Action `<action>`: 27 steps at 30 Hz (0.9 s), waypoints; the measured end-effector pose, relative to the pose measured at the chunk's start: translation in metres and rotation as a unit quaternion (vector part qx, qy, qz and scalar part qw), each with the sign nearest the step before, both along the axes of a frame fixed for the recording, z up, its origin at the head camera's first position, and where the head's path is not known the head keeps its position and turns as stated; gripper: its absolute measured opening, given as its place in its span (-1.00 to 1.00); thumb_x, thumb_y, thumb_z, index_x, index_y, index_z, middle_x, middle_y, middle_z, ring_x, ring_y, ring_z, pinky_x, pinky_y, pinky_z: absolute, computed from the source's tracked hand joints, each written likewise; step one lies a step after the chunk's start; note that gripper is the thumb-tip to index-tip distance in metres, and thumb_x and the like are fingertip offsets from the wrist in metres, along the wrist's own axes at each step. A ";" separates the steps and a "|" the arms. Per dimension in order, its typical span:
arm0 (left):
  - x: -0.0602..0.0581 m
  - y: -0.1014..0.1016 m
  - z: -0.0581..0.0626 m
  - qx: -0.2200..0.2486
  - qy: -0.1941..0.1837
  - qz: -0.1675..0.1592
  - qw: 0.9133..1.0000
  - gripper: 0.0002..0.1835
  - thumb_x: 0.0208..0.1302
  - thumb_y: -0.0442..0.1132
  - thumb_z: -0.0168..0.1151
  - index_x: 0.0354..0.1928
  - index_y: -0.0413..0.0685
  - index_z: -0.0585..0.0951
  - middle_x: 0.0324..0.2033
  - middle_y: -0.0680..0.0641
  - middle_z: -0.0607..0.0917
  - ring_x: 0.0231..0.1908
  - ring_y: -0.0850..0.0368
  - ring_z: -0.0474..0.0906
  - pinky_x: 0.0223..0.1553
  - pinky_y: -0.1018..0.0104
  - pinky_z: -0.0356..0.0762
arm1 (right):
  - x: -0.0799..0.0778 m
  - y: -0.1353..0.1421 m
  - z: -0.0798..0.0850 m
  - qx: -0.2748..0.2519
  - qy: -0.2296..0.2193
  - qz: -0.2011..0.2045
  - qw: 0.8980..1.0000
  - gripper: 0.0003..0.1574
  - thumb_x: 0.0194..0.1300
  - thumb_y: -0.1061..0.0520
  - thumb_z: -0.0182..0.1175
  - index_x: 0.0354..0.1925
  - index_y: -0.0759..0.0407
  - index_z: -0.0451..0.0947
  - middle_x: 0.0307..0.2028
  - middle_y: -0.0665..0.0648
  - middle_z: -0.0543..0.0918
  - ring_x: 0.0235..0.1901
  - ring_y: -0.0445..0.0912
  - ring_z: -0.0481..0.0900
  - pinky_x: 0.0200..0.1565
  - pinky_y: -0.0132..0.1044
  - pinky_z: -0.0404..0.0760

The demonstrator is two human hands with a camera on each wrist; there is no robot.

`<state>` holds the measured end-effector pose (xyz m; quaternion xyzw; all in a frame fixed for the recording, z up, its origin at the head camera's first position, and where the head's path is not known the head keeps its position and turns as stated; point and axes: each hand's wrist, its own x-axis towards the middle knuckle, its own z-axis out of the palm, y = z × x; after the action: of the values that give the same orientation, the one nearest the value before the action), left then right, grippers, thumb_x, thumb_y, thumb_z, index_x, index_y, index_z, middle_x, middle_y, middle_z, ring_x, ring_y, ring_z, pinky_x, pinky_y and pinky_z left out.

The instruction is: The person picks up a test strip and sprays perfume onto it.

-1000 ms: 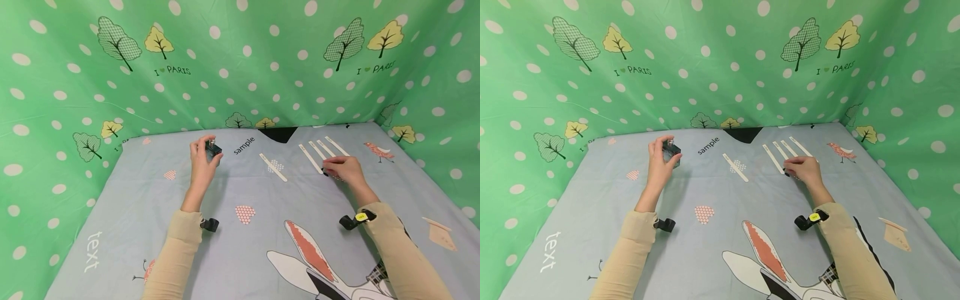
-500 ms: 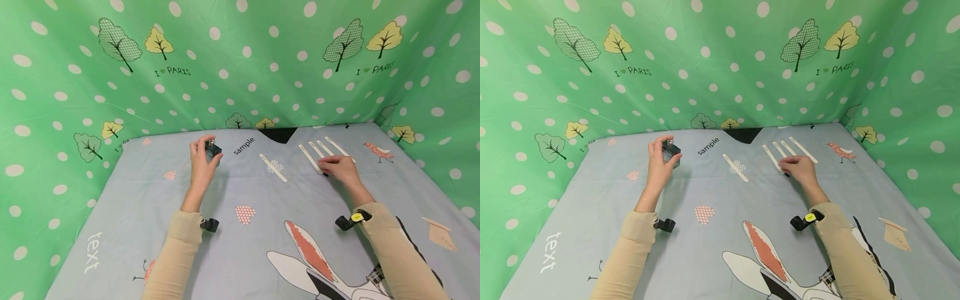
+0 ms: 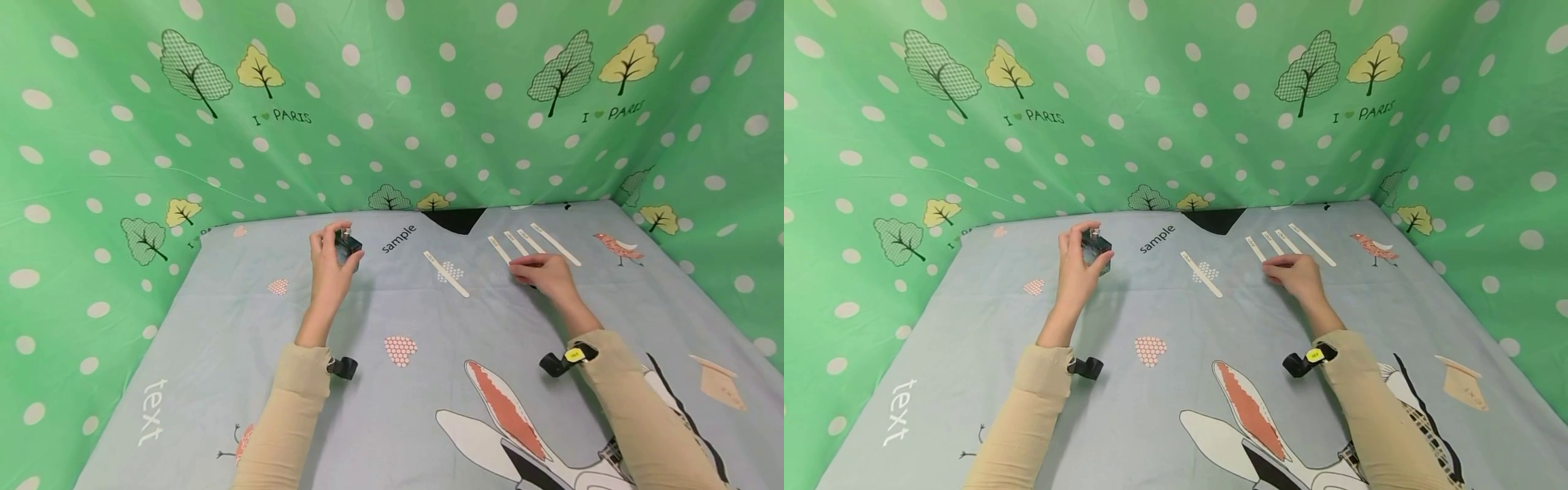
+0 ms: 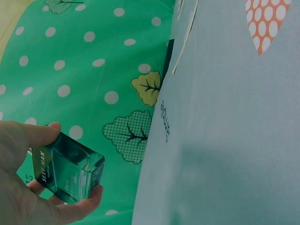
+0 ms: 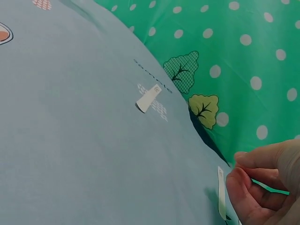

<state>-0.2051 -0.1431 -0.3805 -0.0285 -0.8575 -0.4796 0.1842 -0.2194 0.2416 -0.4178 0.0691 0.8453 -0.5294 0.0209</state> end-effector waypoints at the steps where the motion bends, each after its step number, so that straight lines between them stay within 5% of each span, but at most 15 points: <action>1: 0.000 0.000 0.000 0.000 0.001 0.000 1.000 -0.44 0.31 -0.30 0.32 0.29 0.19 0.37 0.23 -0.24 0.25 0.33 -0.22 0.29 0.28 -0.17 0.43 | 0.000 -0.001 0.000 -0.001 0.000 0.001 1.000 -0.52 0.30 0.12 0.33 0.06 0.45 0.61 -0.41 -0.20 0.68 -0.46 -0.50 0.62 -0.29 -0.57 0.64; 7: 0.000 0.000 0.000 -0.002 0.000 0.001 1.000 -0.44 0.31 -0.28 0.33 0.29 0.21 0.37 0.23 -0.24 0.25 0.31 -0.22 0.30 0.28 -0.16 0.44 | 0.000 -0.006 -0.002 -0.006 0.000 0.005 1.000 -0.53 0.30 0.13 0.33 0.05 0.46 0.61 -0.27 -0.02 0.74 -0.45 -0.51 0.61 -0.26 -0.56 0.66; 17: 0.000 0.000 0.000 -0.002 -0.002 -0.002 1.000 -0.44 0.32 -0.28 0.32 0.30 0.16 0.37 0.24 -0.24 0.24 0.31 -0.21 0.30 0.28 -0.15 0.44 | 0.001 -0.017 -0.003 -0.040 -0.005 0.034 0.999 -0.52 0.30 0.18 0.33 0.07 0.51 0.58 -0.42 -0.24 0.65 -0.42 -0.48 0.63 -0.24 -0.54 0.67; 27: -0.001 0.000 0.000 -0.001 0.003 -0.001 1.000 -0.44 0.31 -0.30 0.32 0.29 0.17 0.38 0.24 -0.24 0.25 0.31 -0.22 0.30 0.28 -0.17 0.43 | 0.001 -0.032 -0.005 -0.045 0.005 0.053 0.998 -0.53 0.28 0.20 0.34 0.05 0.52 0.59 -0.34 -0.05 0.74 -0.43 -0.48 0.62 -0.25 -0.56 0.65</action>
<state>-0.2064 -0.1433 -0.3807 -0.0307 -0.8573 -0.4789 0.1865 -0.2183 0.2095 -0.4231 0.0207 0.8231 -0.5655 0.0480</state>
